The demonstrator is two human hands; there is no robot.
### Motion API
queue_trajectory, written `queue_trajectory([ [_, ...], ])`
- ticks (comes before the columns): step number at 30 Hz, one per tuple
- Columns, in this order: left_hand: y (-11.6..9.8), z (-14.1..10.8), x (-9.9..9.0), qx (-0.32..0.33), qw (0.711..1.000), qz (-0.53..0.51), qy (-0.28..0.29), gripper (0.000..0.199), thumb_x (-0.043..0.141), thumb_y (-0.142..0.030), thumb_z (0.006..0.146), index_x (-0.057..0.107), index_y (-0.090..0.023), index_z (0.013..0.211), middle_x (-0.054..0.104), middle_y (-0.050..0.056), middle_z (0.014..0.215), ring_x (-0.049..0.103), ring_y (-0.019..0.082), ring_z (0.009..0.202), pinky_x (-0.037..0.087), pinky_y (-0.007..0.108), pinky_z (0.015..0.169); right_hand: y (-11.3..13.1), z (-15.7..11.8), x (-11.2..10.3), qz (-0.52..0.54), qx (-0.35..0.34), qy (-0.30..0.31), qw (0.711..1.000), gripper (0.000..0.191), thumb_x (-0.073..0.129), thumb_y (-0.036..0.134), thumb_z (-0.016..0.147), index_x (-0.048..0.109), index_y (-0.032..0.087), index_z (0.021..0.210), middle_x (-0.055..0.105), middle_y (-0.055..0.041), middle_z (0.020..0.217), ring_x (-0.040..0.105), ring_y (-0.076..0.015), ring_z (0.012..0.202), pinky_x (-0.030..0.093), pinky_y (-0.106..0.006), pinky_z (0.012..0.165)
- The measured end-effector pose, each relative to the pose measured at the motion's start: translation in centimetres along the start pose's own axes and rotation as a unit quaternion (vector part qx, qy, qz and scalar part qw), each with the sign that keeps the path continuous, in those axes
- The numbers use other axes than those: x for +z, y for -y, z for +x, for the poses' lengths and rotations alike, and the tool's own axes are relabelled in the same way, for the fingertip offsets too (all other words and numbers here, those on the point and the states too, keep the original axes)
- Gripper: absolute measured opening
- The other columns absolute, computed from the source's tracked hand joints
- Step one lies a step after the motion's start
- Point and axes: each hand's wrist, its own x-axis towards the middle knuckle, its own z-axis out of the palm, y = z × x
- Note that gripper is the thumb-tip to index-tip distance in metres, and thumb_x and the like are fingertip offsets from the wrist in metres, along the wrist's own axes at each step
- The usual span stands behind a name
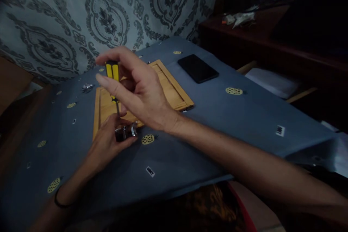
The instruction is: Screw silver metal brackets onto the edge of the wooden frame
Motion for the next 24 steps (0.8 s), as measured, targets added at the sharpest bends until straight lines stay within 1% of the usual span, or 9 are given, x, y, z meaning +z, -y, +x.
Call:
queue_trajectory([
  [2,0.0,-0.1,0.0,-0.007,1.000,0.003,0.003,0.060,0.077,-0.029,0.080,0.044,-0.023,0.130,0.071,0.006,0.113,0.063,0.031,0.114,0.046,0.053,0.101,-0.2,0.0,-0.5,-0.034,0.005,-0.015,0.999,0.016,0.062,0.029,0.096,0.059,0.023,0.111,0.062,0.0047,0.085,0.047,-0.0031,0.048,0.041,-0.016,0.042],
  [5,-0.1,-0.1,0.1,-0.010,1.000,-0.003,0.008,0.059,0.077,-0.029,0.080,0.044,-0.023,0.129,0.070,0.006,0.115,0.062,0.031,0.118,0.045,0.054,0.103,-1.4,-0.3,-0.9,-0.052,0.007,0.003,0.999,0.017,0.065,0.028,0.095,0.062,0.022,0.110,0.059,0.0041,0.081,0.047,-0.0047,0.048,0.040,-0.018,0.041],
  [10,-0.3,0.0,0.0,-0.008,1.000,0.010,0.001,0.058,0.079,-0.026,0.078,0.046,-0.023,0.125,0.072,0.005,0.113,0.062,0.031,0.116,0.045,0.052,0.101,-2.8,-0.9,-0.6,-0.050,-0.006,0.033,0.998,0.019,0.062,0.027,0.095,0.063,0.021,0.114,0.062,-0.0005,0.097,0.053,-0.0071,0.060,0.046,-0.020,0.048],
  [12,-0.4,0.0,0.0,-0.004,1.000,0.017,-0.001,0.058,0.080,-0.025,0.078,0.046,-0.022,0.125,0.072,0.004,0.111,0.063,0.030,0.114,0.046,0.051,0.100,-3.0,-1.0,-0.4,-0.046,-0.005,0.036,0.998,0.020,0.062,0.027,0.095,0.063,0.020,0.114,0.061,-0.0002,0.095,0.054,-0.0076,0.062,0.046,-0.020,0.050],
  [15,-0.4,-0.1,0.0,-0.003,1.000,0.027,-0.002,0.059,0.080,-0.024,0.078,0.046,-0.022,0.126,0.072,0.003,0.111,0.062,0.029,0.113,0.045,0.049,0.098,-3.0,-1.0,-0.4,-0.037,0.013,0.038,0.999,0.019,0.062,0.026,0.095,0.062,0.020,0.114,0.055,0.0036,0.080,0.049,-0.0065,0.054,0.044,-0.019,0.047],
  [17,-0.4,-0.1,0.0,-0.001,0.999,0.033,-0.002,0.060,0.080,-0.024,0.078,0.045,-0.023,0.127,0.071,0.003,0.112,0.062,0.029,0.112,0.045,0.048,0.098,-2.9,-0.9,-0.4,-0.030,0.027,0.039,0.998,0.019,0.063,0.026,0.095,0.062,0.020,0.113,0.052,0.0050,0.076,0.047,-0.0057,0.050,0.042,-0.019,0.044],
  [20,-0.4,-0.2,0.1,0.000,0.999,0.037,-0.005,0.061,0.080,-0.024,0.078,0.044,-0.023,0.127,0.071,0.003,0.111,0.062,0.029,0.110,0.045,0.047,0.098,-3.0,-0.9,-0.5,-0.024,0.031,0.040,0.998,0.018,0.064,0.025,0.094,0.062,0.021,0.112,0.054,0.0044,0.078,0.048,-0.0049,0.049,0.041,-0.019,0.042],
  [24,-0.5,-0.2,0.0,0.006,0.999,0.039,-0.007,0.060,0.080,-0.024,0.078,0.045,-0.023,0.127,0.071,0.003,0.112,0.061,0.029,0.111,0.045,0.046,0.097,-3.3,-1.0,-0.3,-0.021,0.036,0.044,0.998,0.021,0.065,0.024,0.094,0.062,0.020,0.114,0.056,0.0043,0.082,0.049,-0.0038,0.048,0.042,-0.019,0.043],
])
